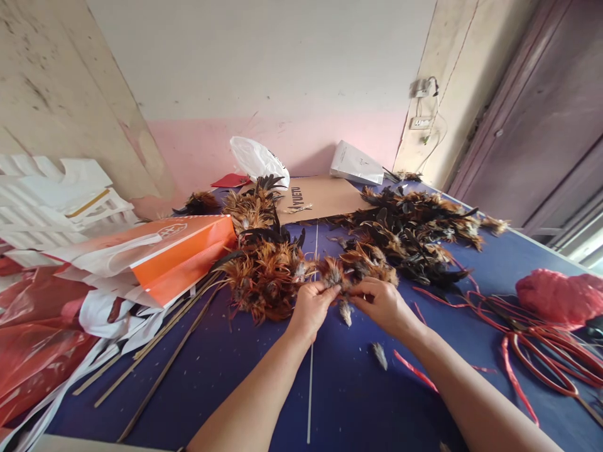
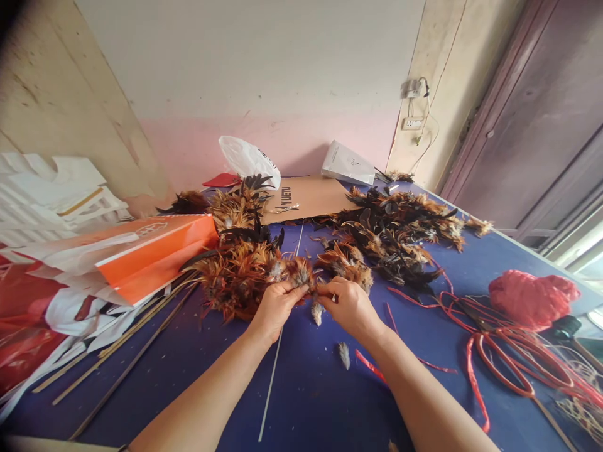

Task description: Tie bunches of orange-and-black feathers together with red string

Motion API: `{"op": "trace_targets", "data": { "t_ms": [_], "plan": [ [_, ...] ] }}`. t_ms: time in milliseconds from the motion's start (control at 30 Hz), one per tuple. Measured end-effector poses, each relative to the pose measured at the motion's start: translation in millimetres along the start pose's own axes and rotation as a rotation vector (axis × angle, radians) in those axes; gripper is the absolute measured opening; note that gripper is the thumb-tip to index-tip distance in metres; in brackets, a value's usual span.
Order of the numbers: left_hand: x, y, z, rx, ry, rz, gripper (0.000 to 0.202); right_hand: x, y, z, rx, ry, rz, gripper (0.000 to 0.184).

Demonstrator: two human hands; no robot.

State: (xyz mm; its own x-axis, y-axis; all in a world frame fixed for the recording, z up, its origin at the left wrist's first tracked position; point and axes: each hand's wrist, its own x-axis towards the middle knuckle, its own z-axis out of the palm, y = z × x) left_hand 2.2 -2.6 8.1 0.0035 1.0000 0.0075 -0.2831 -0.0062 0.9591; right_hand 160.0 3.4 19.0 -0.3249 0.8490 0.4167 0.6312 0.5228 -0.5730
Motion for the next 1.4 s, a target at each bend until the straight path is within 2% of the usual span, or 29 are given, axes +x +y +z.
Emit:
{"op": "trace_targets", "data": {
  "t_ms": [100, 167, 233, 300, 367, 433, 533, 800, 1167, 1267, 1333, 1400],
  "plan": [
    [-1.9, 2.1, 1.3, -0.036, -0.018, -0.006, 0.013, -0.8, -0.9, 0.5, 0.079, -0.011, 0.055, 0.012],
    [-1.9, 3.1, 0.8, -0.092, 0.005, -0.061, 0.015, -0.2, -1.2, 0.2, 0.178, -0.003, 0.184, 0.013],
    [-1.4, 3.2, 0.0, -0.165, 0.039, -0.136, 0.017, 0.9, -0.8, 0.9, 0.360, 0.009, 0.328, 0.018],
    [-1.4, 2.3, -0.3, -0.220, 0.052, -0.212, 0.018, 1.8, 0.0, 3.2, 0.612, 0.023, 0.407, 0.023],
    [-2.3, 0.6, 0.3, -0.242, 0.008, -0.280, 0.018, 2.1, 0.6, 6.8, 0.819, 0.028, 0.431, 0.024],
    [-3.7, -1.1, 1.3, -0.251, -0.062, -0.328, 0.019, 1.7, 0.0, 10.5, 0.901, 0.022, 0.452, 0.025],
    [-5.0, -3.2, 2.2, -0.270, -0.114, -0.366, 0.021, 0.4, -3.4, 13.6, 0.883, 0.026, 0.468, 0.024],
    [-3.4, -6.0, 1.2, -0.269, -0.109, -0.385, 0.015, 0.2, -10.6, 13.6, 0.784, 0.075, 0.470, 0.021],
    [-8.3, -3.5, 5.0, 0.004, -0.153, -0.191, 0.022, 1.0, -2.7, 14.8, 0.849, 0.032, 0.448, 0.022],
    [-7.4, -0.6, 5.0, 0.036, -0.113, -0.147, 0.022, 2.3, 3.1, 10.7, 0.840, 0.069, 0.441, 0.024],
    [-4.7, 0.2, 3.1, 0.002, -0.037, -0.127, 0.020, 4.0, 12.3, 4.1, 0.787, 0.150, 0.433, 0.025],
    [-0.5, -0.3, -0.6, -0.083, 0.059, -0.121, 0.021, 6.0, 23.9, -3.9, 0.641, 0.255, 0.448, 0.026]
  ]
}}
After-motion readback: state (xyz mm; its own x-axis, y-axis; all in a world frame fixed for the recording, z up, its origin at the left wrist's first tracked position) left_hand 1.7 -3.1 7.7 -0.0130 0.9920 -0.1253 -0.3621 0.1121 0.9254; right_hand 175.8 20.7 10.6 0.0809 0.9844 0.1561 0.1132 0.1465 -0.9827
